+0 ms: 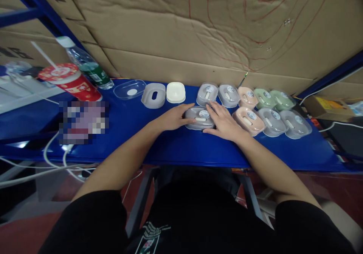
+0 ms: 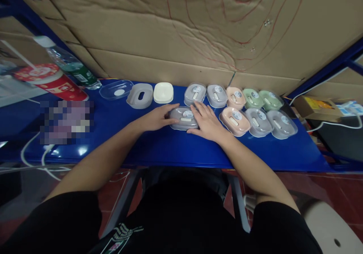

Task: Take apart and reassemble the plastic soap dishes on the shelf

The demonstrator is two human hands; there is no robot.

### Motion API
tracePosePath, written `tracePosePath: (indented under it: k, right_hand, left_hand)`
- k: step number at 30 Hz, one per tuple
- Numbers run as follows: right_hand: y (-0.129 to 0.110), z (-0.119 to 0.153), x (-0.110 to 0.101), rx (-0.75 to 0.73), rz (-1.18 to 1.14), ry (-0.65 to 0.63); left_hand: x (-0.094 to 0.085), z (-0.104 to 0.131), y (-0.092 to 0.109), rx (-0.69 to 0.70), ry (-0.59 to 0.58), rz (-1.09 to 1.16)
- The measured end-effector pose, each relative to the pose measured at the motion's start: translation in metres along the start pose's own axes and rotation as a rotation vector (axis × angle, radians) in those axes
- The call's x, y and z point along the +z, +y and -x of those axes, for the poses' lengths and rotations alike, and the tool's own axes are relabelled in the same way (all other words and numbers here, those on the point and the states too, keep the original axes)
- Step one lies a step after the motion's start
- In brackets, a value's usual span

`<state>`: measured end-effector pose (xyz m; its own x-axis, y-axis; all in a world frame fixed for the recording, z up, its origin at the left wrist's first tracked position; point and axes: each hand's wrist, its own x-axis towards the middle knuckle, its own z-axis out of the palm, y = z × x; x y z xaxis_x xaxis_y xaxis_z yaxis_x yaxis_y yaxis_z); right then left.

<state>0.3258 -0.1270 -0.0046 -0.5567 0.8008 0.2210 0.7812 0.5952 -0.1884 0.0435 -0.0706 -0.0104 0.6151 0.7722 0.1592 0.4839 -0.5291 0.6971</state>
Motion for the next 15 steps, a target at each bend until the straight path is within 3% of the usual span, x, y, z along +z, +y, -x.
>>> tracePosePath:
  k: [6, 8, 12, 15]
  right_hand:
    - [-0.016, -0.001, -0.01, -0.159, 0.021, 0.009]
    - [-0.021, 0.001, -0.012, -0.181, 0.01, 0.012]
    - [-0.037, 0.004, -0.013, -0.276, 0.003, -0.012]
    - [-0.044, 0.005, -0.017, -0.3, 0.06, -0.031]
  left_hand:
    - [0.009, -0.009, -0.014, -0.139, 0.234, 0.184]
    - [0.01, -0.01, -0.013, -0.13, 0.189, 0.273]
    - [0.012, -0.007, -0.004, 0.003, -0.02, 0.382]
    - [0.014, -0.005, 0.003, 0.059, -0.036, 0.372]
